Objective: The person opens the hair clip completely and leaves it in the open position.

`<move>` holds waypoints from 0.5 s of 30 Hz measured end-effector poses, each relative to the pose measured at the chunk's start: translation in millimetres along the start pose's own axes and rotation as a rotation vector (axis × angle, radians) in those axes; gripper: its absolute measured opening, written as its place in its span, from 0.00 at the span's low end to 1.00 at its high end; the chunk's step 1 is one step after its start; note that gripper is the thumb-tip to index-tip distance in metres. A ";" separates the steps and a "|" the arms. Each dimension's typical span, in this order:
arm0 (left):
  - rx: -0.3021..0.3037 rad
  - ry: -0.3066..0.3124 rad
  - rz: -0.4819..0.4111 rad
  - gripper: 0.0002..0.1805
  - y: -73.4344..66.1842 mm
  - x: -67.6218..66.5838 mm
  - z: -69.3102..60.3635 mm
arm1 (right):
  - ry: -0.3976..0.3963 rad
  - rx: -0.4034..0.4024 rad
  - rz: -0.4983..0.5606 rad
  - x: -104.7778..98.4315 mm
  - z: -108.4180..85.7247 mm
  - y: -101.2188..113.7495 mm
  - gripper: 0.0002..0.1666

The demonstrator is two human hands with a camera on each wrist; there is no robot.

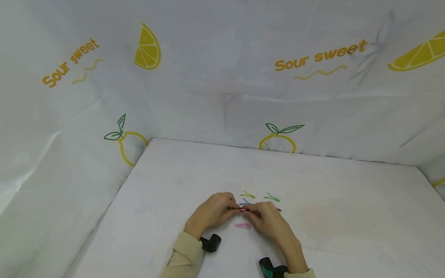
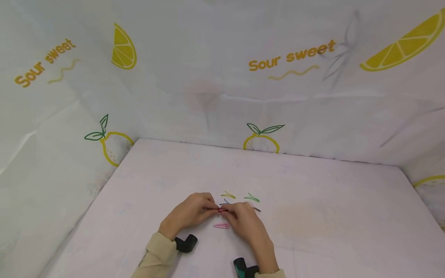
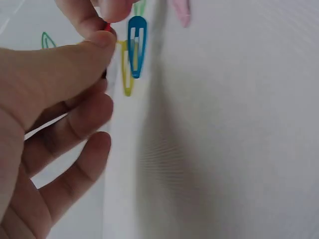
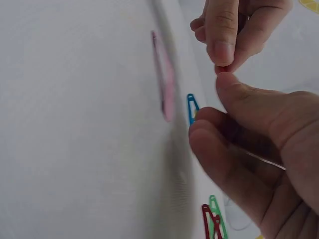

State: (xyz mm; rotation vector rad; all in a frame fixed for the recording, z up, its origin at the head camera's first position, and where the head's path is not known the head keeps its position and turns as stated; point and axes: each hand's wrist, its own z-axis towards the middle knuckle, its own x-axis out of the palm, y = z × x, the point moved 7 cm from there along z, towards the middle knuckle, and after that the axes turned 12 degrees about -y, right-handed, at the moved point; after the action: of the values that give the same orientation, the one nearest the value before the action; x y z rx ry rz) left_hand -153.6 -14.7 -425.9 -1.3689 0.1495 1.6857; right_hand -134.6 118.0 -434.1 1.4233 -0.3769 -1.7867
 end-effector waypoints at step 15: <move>0.089 -0.241 -0.209 0.11 -6.5 -27.7 2.9 | -0.220 -0.098 0.210 -24.6 2.6 15.9 0.12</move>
State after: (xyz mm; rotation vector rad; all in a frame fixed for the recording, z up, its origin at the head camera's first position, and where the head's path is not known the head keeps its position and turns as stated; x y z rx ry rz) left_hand -152.5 -25.0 -399.2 -1.0679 -0.0548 1.6317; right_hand -129.6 125.4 -406.0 1.0806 -0.5255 -1.7673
